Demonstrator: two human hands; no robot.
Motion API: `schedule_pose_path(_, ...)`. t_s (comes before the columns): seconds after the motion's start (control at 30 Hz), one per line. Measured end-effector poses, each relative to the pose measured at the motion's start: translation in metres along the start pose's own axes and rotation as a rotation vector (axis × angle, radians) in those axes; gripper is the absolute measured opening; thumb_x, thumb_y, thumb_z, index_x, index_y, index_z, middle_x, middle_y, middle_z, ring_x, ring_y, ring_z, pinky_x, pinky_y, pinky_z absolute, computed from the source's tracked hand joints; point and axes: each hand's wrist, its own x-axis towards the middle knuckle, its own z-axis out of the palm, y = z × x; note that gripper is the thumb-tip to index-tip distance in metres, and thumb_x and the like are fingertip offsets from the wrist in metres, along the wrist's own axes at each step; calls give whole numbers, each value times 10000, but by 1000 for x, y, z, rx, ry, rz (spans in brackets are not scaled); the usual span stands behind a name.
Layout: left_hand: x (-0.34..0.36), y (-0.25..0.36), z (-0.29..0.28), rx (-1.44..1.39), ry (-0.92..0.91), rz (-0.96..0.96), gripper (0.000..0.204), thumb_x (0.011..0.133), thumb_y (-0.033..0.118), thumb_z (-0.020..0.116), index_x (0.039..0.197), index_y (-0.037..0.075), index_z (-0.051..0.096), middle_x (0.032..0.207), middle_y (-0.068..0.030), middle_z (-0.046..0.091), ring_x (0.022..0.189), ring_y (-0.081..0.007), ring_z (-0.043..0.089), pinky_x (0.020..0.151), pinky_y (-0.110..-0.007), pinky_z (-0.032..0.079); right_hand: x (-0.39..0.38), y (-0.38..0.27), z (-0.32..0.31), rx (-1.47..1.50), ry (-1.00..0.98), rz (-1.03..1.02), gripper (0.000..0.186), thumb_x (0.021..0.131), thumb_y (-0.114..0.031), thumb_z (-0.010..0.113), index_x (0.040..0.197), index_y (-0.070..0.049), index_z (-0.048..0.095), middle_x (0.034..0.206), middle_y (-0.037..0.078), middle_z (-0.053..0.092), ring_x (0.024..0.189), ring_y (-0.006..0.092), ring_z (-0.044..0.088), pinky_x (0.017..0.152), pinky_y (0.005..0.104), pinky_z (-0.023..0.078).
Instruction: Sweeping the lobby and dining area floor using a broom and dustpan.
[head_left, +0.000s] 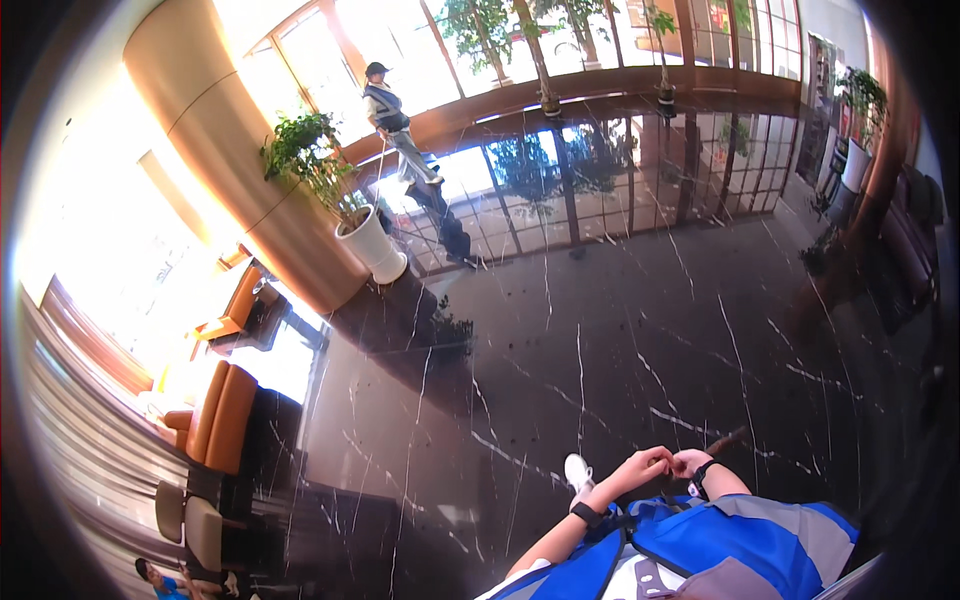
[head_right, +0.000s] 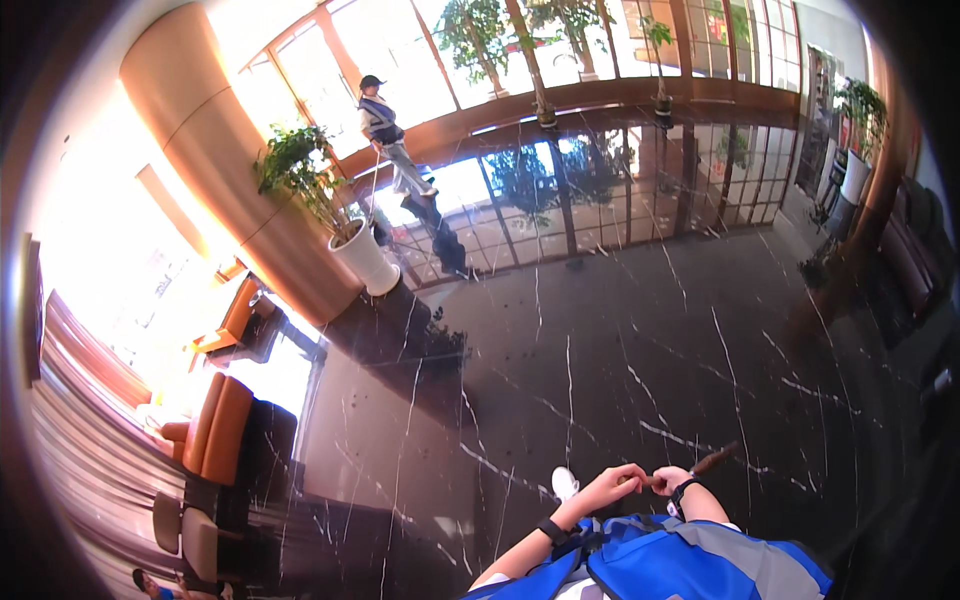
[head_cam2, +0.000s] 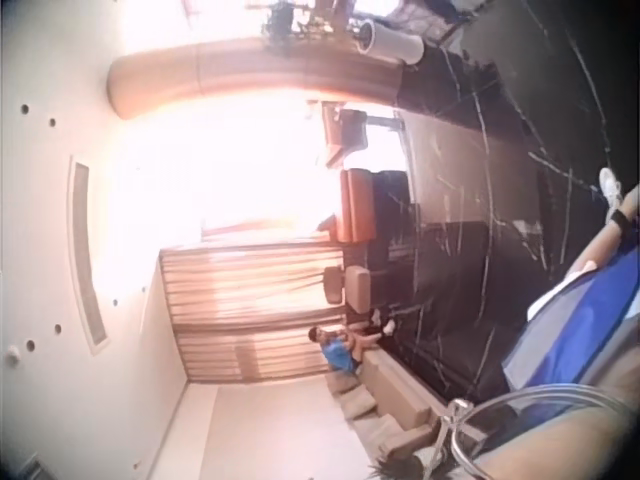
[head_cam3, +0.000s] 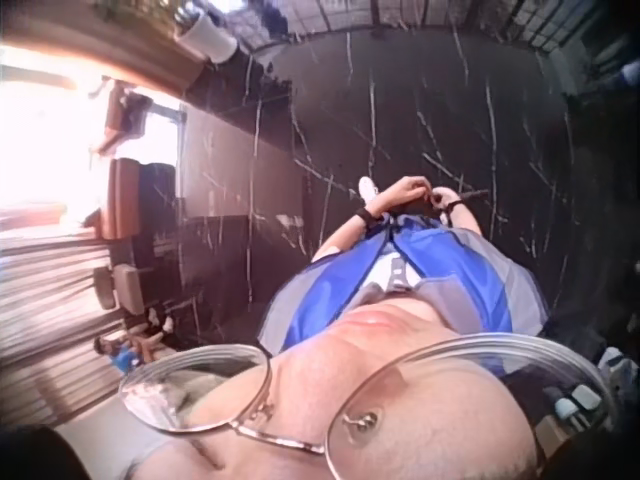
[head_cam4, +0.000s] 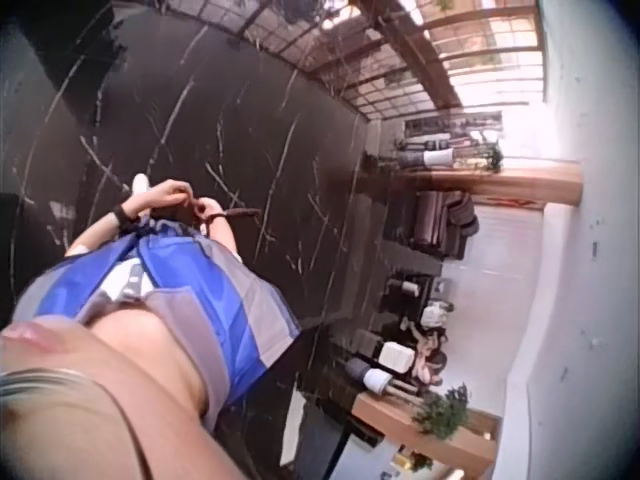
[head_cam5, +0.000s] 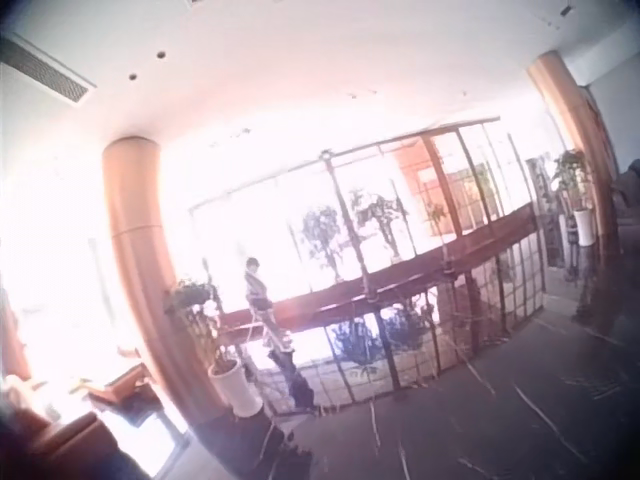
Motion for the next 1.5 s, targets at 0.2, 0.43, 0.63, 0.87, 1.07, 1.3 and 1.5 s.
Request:
schedule_pose_path(0.2, 66, 14, -117, -2, 113, 73, 190, 790, 194, 438, 840, 21, 498, 743, -40, 520, 728, -101, 480, 656, -229, 385, 56, -108, 53, -21, -48, -46, 127, 618, -6, 508, 537, -58, 426, 528, 31, 384, 464, 141, 411, 460, 265, 395)
schedule_pose_path(0.43, 110, 13, -202, 68, 77, 99, 182, 735, 166, 528, 854, 29, 508, 802, -59, 524, 766, -142, 482, 704, -256, 373, 105, -191, 115, 216, 47, -196, 134, 623, -1, 464, 514, -53, 405, 550, 47, 416, 496, 127, 425, 464, 261, 387)
schedule_pose_path(0.63, 174, -1, -277, 33, 8, 102, 168, 720, 108, 529, 866, 50, 471, 798, -48, 493, 829, -147, 463, 760, -266, 354, 138, -289, 168, 84, -132, -59, 130, 665, -100, 440, 540, -64, 432, 456, 7, 392, 371, 91, 365, 338, 194, 237)
schedule_pose_path(0.87, 266, 38, -398, 236, 53, -71, 307, 771, 94, 434, 1073, 47, 396, 983, -89, 506, 907, -170, 488, 757, -280, 395, 241, -428, 114, 833, -383, 231, 82, 631, 1, 427, 569, -42, 394, 508, 3, 404, 417, 108, 418, 436, 213, 389)
schedule_pose_path(1.07, 296, 21, -533, 255, 449, -124, 307, 777, 95, 430, 1072, 24, 383, 999, -89, 499, 922, -153, 477, 757, -260, 390, 198, -541, 192, 840, -267, 281, 120, 646, 49, 386, 609, -17, 292, 505, 26, 343, 388, 89, 392, 338, 160, 381)
schedule_pose_path(1.3, 365, 4, -656, 248, 521, -87, 268, 775, 100, 436, 1032, 26, 420, 949, -101, 525, 846, -159, 514, 721, -250, 405, 265, -608, 216, 721, -215, 89, 114, 650, 42, 384, 673, 9, 277, 504, 26, 353, 363, 84, 374, 329, 148, 361)
schedule_pose_path(1.5, 424, -10, -770, 202, 545, -93, 238, 769, 100, 432, 994, 23, 444, 914, -91, 543, 826, -152, 522, 700, -254, 411, 276, -668, 257, 833, -121, 97, 71, 682, 22, 402, 693, 26, 332, 581, 70, 415, 421, 113, 448, 373, 183, 377)
